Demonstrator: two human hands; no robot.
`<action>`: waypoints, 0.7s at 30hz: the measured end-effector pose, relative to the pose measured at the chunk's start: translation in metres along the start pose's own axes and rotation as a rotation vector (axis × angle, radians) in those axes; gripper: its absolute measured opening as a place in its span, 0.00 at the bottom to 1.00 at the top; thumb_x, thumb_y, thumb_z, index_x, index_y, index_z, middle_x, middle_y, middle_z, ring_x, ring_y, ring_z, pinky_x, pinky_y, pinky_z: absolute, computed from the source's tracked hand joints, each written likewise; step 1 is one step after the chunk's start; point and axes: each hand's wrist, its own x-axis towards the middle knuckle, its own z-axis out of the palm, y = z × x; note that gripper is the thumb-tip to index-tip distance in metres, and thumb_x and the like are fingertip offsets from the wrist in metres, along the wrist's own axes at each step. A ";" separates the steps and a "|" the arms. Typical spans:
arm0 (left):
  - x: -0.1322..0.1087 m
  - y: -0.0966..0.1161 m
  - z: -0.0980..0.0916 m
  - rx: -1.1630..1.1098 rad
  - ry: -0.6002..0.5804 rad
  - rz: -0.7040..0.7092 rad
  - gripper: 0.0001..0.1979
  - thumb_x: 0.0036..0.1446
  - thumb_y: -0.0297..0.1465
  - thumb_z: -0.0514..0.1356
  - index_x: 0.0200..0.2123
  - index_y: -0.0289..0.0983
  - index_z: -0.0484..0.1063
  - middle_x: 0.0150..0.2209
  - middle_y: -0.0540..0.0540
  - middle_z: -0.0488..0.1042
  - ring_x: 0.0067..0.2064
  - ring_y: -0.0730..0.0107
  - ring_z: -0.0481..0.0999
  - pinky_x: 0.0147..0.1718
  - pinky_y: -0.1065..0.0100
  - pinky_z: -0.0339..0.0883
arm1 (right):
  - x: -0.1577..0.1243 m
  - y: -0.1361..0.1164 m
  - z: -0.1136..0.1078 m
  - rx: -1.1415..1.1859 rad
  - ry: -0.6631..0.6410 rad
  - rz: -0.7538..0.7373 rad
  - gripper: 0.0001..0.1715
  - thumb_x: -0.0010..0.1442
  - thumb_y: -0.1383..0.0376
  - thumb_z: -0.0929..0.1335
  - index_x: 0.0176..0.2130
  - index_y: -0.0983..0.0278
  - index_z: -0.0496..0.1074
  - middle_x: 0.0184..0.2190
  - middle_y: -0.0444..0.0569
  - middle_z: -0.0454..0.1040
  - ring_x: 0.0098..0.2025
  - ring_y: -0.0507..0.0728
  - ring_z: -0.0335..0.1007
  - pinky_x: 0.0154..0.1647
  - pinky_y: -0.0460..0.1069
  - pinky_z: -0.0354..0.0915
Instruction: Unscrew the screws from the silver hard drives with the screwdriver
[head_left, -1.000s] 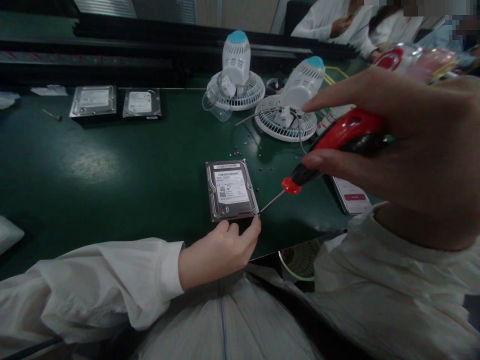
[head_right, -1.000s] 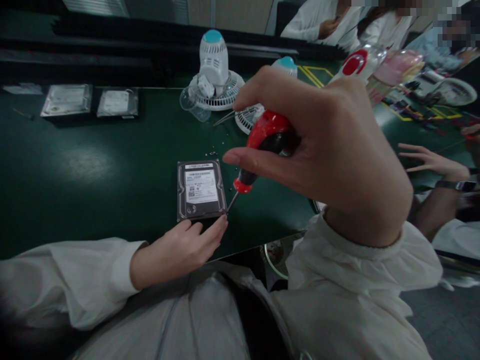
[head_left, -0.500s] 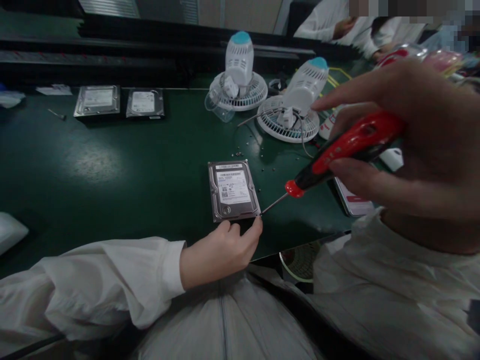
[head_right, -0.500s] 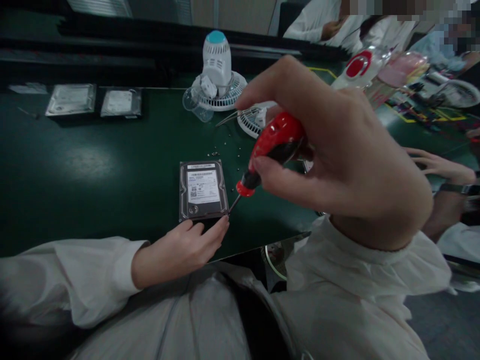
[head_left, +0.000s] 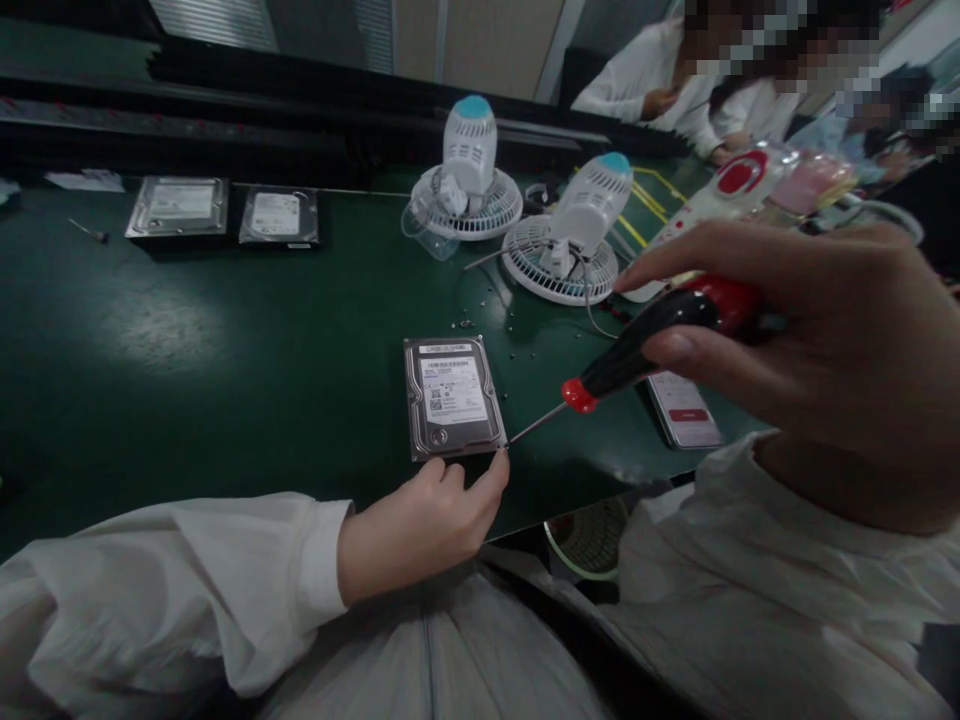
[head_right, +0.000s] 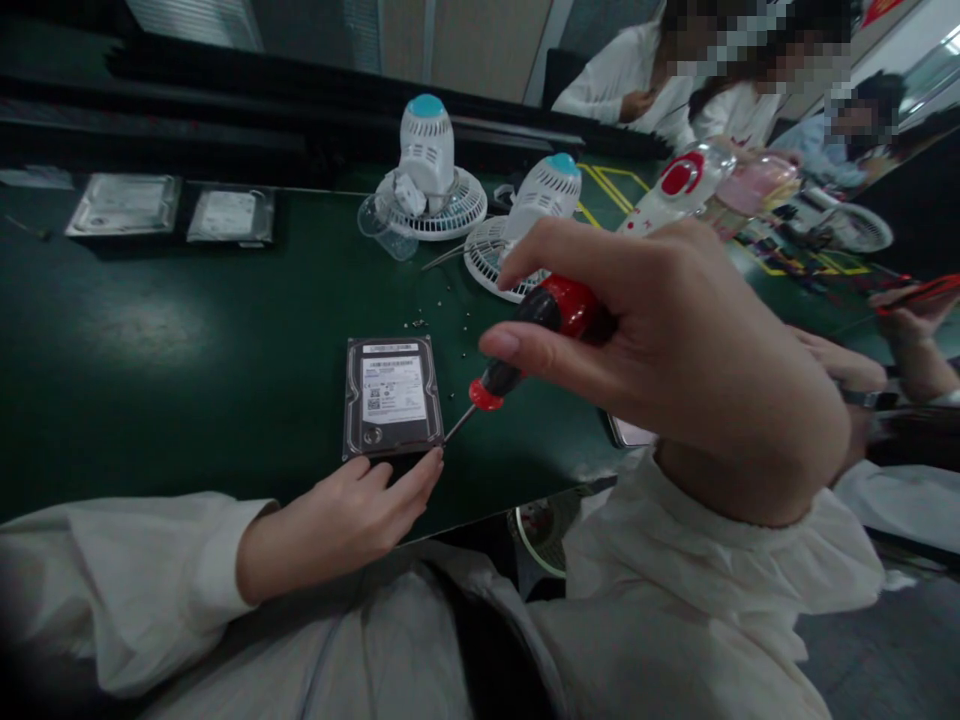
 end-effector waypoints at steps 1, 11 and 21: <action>0.000 -0.001 0.000 -0.002 -0.005 0.005 0.19 0.66 0.25 0.49 0.53 0.31 0.76 0.60 0.34 0.71 0.26 0.71 0.72 0.26 0.64 0.64 | 0.001 0.000 -0.001 -0.015 0.009 0.019 0.18 0.64 0.49 0.64 0.43 0.58 0.71 0.21 0.43 0.68 0.20 0.51 0.59 0.24 0.55 0.55; -0.002 -0.001 -0.001 0.001 -0.020 0.020 0.19 0.67 0.26 0.50 0.55 0.30 0.75 0.61 0.34 0.70 0.28 0.70 0.73 0.27 0.63 0.65 | 0.007 0.000 -0.002 0.010 -0.042 -0.031 0.18 0.63 0.49 0.65 0.46 0.58 0.70 0.23 0.44 0.69 0.21 0.52 0.61 0.25 0.55 0.56; -0.001 -0.001 0.001 0.010 -0.028 0.009 0.19 0.68 0.29 0.50 0.56 0.29 0.74 0.63 0.32 0.68 0.29 0.68 0.74 0.28 0.62 0.64 | 0.006 0.002 0.003 0.076 0.021 -0.109 0.22 0.60 0.48 0.68 0.47 0.59 0.67 0.29 0.43 0.69 0.24 0.50 0.63 0.25 0.51 0.57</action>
